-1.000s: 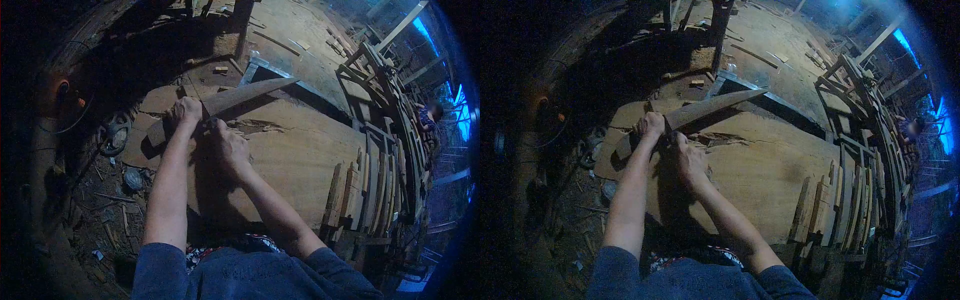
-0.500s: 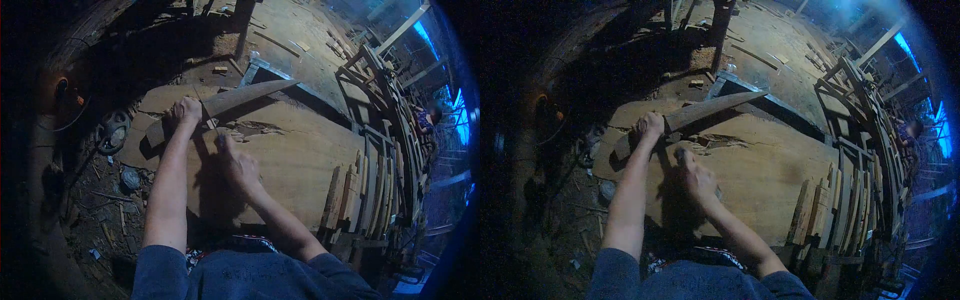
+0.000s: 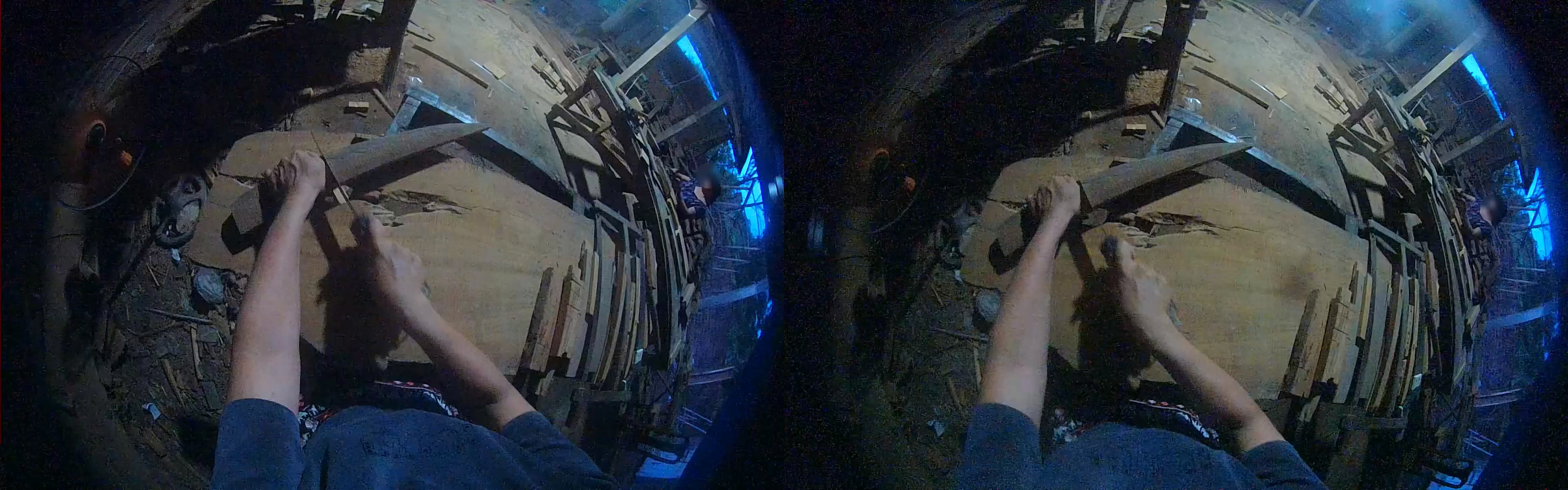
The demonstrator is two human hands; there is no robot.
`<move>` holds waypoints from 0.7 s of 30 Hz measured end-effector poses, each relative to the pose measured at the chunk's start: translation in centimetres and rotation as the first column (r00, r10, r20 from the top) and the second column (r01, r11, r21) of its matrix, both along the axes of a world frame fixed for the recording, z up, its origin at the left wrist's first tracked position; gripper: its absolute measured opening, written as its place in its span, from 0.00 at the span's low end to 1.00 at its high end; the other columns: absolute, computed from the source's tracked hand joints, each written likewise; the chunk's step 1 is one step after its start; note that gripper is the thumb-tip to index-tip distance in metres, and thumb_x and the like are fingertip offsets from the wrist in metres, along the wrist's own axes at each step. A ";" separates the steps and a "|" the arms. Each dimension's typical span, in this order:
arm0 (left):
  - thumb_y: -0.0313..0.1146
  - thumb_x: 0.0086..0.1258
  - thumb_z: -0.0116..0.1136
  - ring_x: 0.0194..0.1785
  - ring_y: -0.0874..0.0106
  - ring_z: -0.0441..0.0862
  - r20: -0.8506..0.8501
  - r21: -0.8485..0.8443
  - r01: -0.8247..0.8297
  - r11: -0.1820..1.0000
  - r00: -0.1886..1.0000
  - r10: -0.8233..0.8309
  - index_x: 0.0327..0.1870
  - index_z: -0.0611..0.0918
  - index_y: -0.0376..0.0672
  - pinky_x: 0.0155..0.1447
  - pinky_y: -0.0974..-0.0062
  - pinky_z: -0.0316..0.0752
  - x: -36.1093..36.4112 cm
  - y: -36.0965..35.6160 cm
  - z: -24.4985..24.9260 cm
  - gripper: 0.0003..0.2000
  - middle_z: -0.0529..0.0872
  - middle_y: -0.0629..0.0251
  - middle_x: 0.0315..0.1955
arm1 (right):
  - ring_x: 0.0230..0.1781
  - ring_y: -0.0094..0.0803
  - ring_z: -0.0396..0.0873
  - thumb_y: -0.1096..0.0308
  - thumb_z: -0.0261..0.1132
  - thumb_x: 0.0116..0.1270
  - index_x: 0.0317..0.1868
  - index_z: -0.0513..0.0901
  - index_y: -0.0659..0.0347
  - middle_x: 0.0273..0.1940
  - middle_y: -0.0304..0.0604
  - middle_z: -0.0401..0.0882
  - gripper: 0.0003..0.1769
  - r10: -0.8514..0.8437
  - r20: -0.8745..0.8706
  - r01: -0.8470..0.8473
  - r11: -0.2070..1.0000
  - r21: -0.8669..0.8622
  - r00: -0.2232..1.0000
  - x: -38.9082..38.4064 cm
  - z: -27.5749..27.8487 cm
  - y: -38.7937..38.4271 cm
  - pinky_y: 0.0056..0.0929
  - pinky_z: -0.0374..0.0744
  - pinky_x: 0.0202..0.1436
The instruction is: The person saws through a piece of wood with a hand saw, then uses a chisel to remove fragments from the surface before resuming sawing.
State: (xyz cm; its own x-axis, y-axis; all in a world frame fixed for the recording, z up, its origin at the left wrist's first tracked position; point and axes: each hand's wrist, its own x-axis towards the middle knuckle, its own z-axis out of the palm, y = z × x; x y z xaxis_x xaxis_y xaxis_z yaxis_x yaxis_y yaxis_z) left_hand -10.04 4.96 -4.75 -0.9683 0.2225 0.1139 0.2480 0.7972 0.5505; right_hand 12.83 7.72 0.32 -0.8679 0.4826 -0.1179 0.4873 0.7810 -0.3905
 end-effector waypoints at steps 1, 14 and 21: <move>0.42 0.60 0.49 0.35 0.52 0.83 0.010 0.109 0.031 0.994 0.999 -0.032 0.29 0.83 0.35 0.36 0.56 0.75 -0.5 0.2 -1.2 0.17 0.83 0.44 0.31 | 0.38 0.46 0.82 0.61 0.51 0.66 0.62 0.61 0.52 0.38 0.52 0.82 0.23 0.029 -0.188 -0.026 1.000 0.014 0.982 -0.7 -1.0 0.4 0.45 0.78 0.39; 0.40 0.59 0.50 0.36 0.51 0.83 -0.062 -0.013 -0.057 0.998 0.997 0.056 0.28 0.83 0.34 0.39 0.56 0.76 0.9 -0.1 1.1 0.16 0.82 0.42 0.29 | 0.36 0.56 0.80 0.60 0.53 0.66 0.60 0.62 0.54 0.35 0.58 0.81 0.23 -0.050 -0.090 0.047 0.998 -0.034 0.995 -2.7 -1.9 0.3 0.51 0.75 0.35; 0.42 0.61 0.46 0.39 0.50 0.82 -0.015 0.060 0.025 0.998 1.000 -0.024 0.31 0.84 0.35 0.45 0.54 0.74 0.0 -0.1 0.6 0.18 0.84 0.45 0.33 | 0.35 0.55 0.80 0.61 0.52 0.66 0.51 0.65 0.54 0.34 0.57 0.81 0.15 -0.018 -0.094 0.017 1.000 -0.002 0.995 -0.4 1.2 -0.4 0.51 0.75 0.36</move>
